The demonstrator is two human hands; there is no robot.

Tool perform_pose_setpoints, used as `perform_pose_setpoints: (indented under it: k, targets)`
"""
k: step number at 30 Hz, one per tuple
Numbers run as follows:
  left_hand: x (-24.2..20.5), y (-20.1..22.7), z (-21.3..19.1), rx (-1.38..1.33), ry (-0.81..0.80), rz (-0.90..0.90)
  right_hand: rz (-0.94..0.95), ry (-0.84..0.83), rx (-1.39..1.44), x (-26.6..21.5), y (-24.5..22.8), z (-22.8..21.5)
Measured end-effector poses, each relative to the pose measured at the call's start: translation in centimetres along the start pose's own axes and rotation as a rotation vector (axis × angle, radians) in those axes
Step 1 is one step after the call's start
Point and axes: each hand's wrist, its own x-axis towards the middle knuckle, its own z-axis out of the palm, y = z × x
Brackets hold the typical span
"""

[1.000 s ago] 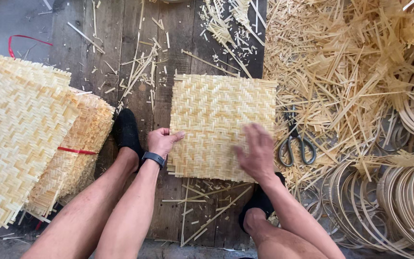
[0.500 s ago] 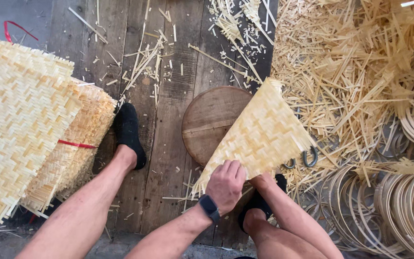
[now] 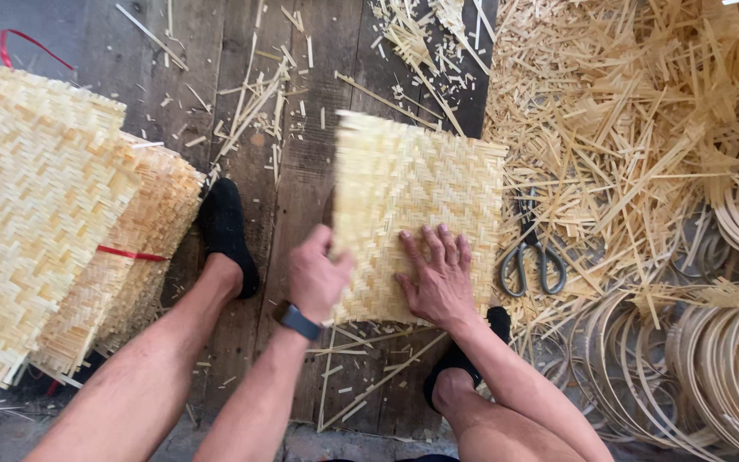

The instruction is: The person takes a square woven bamboo mat and places a circular bamboo frame on top. They flip the assembly over and use a wooden block to hold the mat in place while trimming the excess bamboo strips around the circular edge with shears. The finished circular plate is then set aside, and the process is repeated with another mat.

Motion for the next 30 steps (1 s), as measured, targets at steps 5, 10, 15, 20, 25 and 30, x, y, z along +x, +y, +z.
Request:
perform_pose_setpoints:
  k: [5,10,15,20,25,30]
  targets:
    - [-8.4,7.0,4.6,0.153,0.018,0.741,0.042,-0.187,0.015,-1.1,2.2,4.3]
    - [-4.3,3.4,3.0,0.070,-0.001,0.237,-0.012,0.033,0.017,-1.0,1.2,2.8]
    - [4.8,-5.1,-1.2,-0.047,0.039,-0.062,-0.019,0.112,0.028,0.2,-1.2,-1.2]
    - [4.9,-6.8,1.6,0.075,0.206,-0.199,-0.014,0.091,0.038,0.3,-0.9,-1.7]
    - [0.5,-1.1,5.2,0.499,0.053,0.263,-0.006,0.071,0.151,0.3,0.3,-1.2]
    - [-0.9,0.6,8.2,0.742,-0.237,0.184,-0.004,0.075,0.411,-0.8,2.5,-0.6]
